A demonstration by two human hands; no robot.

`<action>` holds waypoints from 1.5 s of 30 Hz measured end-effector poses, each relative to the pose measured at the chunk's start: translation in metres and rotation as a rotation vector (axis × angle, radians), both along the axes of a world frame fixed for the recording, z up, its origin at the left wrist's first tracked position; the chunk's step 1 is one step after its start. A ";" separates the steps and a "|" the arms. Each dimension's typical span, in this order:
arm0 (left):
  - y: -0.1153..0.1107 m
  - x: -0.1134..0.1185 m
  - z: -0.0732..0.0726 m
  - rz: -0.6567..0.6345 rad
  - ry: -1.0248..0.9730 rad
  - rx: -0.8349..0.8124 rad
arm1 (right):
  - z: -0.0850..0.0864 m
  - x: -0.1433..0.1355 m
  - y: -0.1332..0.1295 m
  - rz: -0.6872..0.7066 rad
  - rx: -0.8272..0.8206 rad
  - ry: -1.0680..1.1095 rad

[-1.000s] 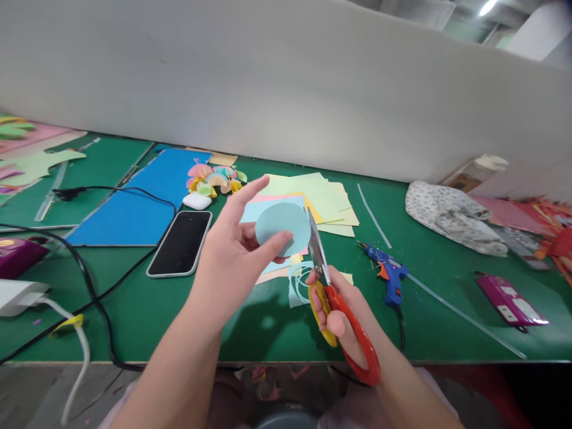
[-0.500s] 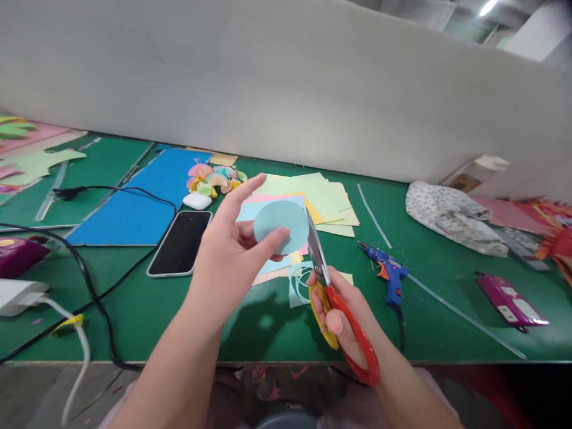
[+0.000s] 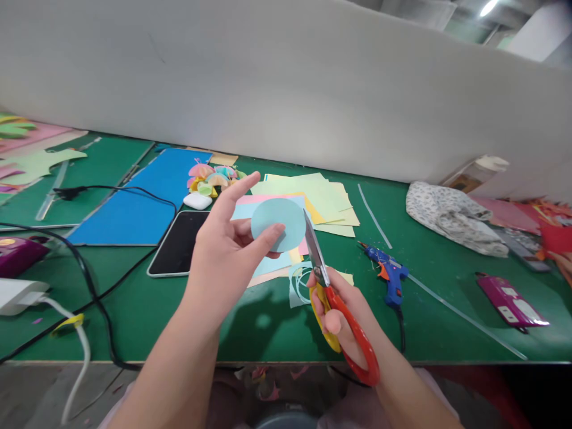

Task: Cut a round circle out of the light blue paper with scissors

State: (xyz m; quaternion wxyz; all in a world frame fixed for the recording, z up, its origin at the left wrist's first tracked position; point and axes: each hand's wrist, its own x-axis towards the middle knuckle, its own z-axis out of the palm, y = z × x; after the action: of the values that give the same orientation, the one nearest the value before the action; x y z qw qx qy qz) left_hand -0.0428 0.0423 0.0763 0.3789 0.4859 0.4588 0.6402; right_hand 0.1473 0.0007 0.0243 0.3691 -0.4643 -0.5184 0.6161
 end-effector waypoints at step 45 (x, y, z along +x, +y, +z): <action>0.000 0.002 -0.006 -0.091 0.140 -0.065 | -0.020 0.002 0.010 -0.041 -0.090 0.072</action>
State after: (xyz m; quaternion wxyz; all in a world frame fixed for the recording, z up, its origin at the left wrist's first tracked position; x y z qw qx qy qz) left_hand -0.0404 0.0419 0.0704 0.3903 0.5372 0.4822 0.5714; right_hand 0.1497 0.0108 0.0039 0.3786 -0.4684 -0.4670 0.6474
